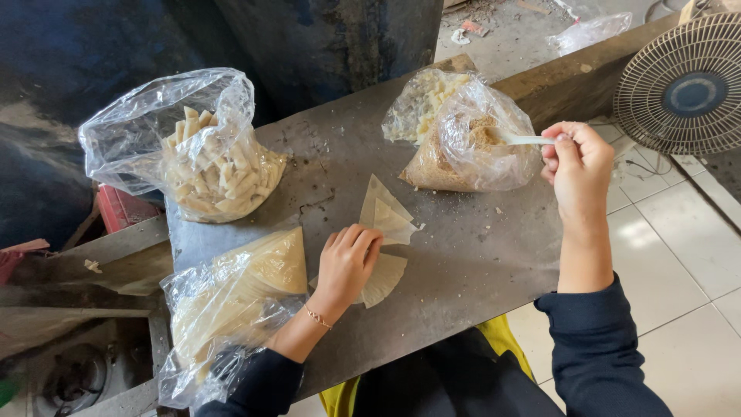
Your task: The person prepares snacks by using a spoon to place filling from a plastic bag onto triangular pastry sheets and then folding the sheets into triangular shapes on a metal table.
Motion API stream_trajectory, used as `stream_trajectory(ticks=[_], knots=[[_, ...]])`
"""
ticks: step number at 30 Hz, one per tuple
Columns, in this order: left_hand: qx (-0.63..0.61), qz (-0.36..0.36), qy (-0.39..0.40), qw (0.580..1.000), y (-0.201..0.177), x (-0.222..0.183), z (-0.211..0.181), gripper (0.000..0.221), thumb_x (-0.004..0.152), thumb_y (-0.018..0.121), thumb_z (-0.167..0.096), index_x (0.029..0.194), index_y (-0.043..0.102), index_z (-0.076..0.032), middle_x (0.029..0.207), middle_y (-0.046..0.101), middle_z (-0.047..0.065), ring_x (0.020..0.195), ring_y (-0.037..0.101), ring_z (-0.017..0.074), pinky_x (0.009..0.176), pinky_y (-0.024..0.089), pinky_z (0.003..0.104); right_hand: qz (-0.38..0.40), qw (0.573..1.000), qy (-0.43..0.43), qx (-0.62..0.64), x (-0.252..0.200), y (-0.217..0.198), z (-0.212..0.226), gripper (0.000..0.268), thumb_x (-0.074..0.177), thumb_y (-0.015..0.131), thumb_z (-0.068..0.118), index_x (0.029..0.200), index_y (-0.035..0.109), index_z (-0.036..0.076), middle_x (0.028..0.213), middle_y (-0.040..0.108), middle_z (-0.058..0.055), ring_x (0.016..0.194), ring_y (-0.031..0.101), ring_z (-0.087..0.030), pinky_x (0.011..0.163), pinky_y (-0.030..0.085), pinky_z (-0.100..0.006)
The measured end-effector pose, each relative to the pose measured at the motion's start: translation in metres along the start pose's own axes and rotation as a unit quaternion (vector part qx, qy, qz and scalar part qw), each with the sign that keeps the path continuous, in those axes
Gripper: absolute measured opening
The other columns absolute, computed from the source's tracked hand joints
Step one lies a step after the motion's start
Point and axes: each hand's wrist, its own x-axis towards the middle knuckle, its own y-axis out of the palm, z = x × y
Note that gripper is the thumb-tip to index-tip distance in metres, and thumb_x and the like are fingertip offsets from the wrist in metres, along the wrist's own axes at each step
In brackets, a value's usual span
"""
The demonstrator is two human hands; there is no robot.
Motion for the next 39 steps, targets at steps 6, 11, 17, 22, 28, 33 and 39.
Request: stream_trajectory(ticks=[6,11,17,22,28,33,39], knots=[[-0.017,-0.005,0.05,0.999,-0.001,-0.003,-0.001,0.014,0.09,0.075,-0.012,0.102,0.067,-0.011,0.094,0.065,0.003,0.088,0.065,0.0241,0.083,0.05,0.038,-0.019,1.0,-0.001,0.013,-0.002,-0.006,0.002,0.016,0.109,0.048,0.001,0.106,0.064,-0.002,0.081,0.056,-0.001,0.063,0.045,-0.004,0.05,0.034,-0.021],[0.034,0.038,0.108,0.993,-0.012,-0.004,0.001,0.019,0.089,0.075,-0.014,0.106,0.067,-0.011,0.096,0.066,0.003,0.089,0.065,0.0215,0.083,0.049,0.037,-0.06,0.995,-0.061,0.044,-0.023,-0.007,0.009,0.015,0.108,0.049,-0.003,0.106,0.063,-0.002,0.084,0.055,-0.002,0.064,0.043,-0.004,0.051,0.03,-0.021],[0.071,0.054,0.164,0.982,-0.022,-0.002,0.009,0.015,0.087,0.076,-0.016,0.097,0.066,-0.013,0.081,0.059,0.0,0.08,0.061,0.0187,0.081,0.049,0.037,-0.072,0.995,-0.055,0.032,-0.076,-0.009,0.03,0.016,0.108,0.048,-0.005,0.107,0.064,-0.003,0.085,0.057,-0.004,0.065,0.043,-0.004,0.054,0.032,-0.02],[0.09,0.075,0.185,0.976,-0.023,-0.003,0.009,0.015,0.082,0.074,-0.013,0.095,0.066,-0.012,0.075,0.054,-0.001,0.077,0.059,0.018,0.079,0.048,0.035,-0.015,0.999,0.028,-0.005,-0.11,0.013,0.013,0.018,0.106,0.05,0.0,0.106,0.068,-0.002,0.081,0.061,-0.006,0.059,0.045,-0.004,0.05,0.034,-0.019],[0.076,0.071,0.191,0.976,-0.027,-0.002,0.007,0.017,0.078,0.071,-0.011,0.094,0.065,-0.011,0.079,0.055,0.0,0.083,0.061,0.0183,0.078,0.049,0.034,0.134,0.985,0.106,-0.022,-0.13,0.055,-0.03,0.019,0.102,0.055,0.006,0.111,0.071,0.001,0.081,0.069,-0.005,0.058,0.05,-0.005,0.046,0.038,-0.021],[0.073,0.066,0.199,0.975,-0.03,-0.001,0.005,0.019,0.077,0.07,-0.01,0.096,0.066,-0.011,0.09,0.061,0.002,0.09,0.064,0.0194,0.079,0.051,0.034,0.124,0.957,-0.1,-0.241,-0.151,0.072,-0.029,0.016,0.103,0.057,0.005,0.112,0.07,0.003,0.089,0.074,-0.009,0.08,0.074,-0.017,0.066,0.055,-0.028],[0.084,0.068,0.184,0.977,-0.03,-0.004,0.006,0.027,0.077,0.069,-0.008,0.103,0.069,-0.009,0.1,0.065,0.002,0.098,0.065,0.0197,0.083,0.052,0.034,0.163,0.903,-0.241,-0.315,-0.16,0.077,-0.006,0.028,0.09,0.062,-0.009,0.114,0.067,0.005,0.103,0.07,-0.012,0.091,0.072,-0.029,0.075,0.057,-0.036]])
